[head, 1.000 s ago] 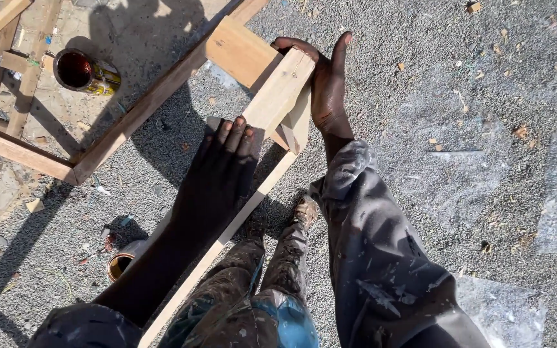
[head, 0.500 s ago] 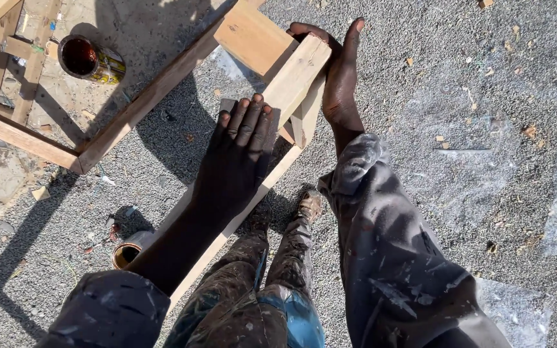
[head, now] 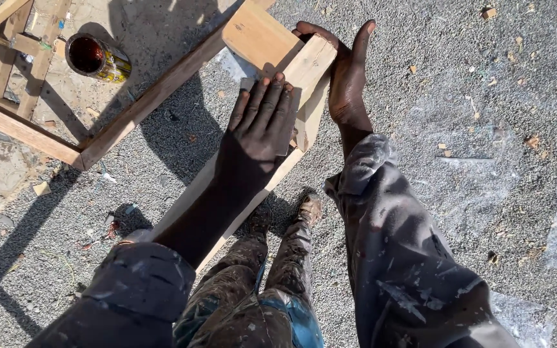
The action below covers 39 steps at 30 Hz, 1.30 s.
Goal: The person sands the surfaces and corners of a wooden frame by hand using sandpaper.
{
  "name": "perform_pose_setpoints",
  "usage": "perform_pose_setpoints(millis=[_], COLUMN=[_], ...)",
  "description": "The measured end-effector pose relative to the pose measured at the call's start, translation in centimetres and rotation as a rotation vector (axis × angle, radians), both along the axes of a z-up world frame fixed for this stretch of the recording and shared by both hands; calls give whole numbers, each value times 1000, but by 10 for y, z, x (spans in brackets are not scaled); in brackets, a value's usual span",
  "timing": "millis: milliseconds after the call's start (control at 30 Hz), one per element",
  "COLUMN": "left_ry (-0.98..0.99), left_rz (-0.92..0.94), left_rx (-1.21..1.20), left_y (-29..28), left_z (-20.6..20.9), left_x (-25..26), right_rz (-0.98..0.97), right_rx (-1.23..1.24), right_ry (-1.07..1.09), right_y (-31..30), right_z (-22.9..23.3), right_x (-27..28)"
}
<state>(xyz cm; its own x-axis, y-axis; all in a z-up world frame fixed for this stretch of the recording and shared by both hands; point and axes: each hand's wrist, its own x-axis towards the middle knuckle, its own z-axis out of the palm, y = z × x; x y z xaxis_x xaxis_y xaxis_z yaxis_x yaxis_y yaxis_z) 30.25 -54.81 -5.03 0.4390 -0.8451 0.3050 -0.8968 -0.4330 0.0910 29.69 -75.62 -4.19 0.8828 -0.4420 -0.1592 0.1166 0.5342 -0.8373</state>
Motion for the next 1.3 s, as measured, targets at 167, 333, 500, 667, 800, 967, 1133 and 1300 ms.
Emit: perform_pose_setpoints(millis=[167, 333, 500, 667, 800, 967, 1133, 1300], left_ry=[118, 197, 14, 103, 231, 132, -1, 95], left_rz=[-8, 2, -69, -110, -83, -31, 52, 50], left_rx=[251, 140, 179, 129, -38, 9, 170, 27], left_y=[-67, 40, -11, -63, 39, -15, -63, 44], left_z=[39, 60, 12, 20, 63, 21, 18, 58], left_x=[23, -32, 6, 29, -32, -3, 26, -28], right_rz=[38, 40, 21, 65, 149, 107, 36, 79], right_rx=[135, -90, -45, 140, -56, 24, 118, -70], right_ry=[-39, 14, -21, -192, -115, -106, 58, -51], right_y=[-6, 2, 1, -14, -11, -10, -7, -9], right_z=[-14, -2, 7, -25, -6, -5, -4, -9], right_x=[-2, -7, -8, -4, -11, -8, -3, -8])
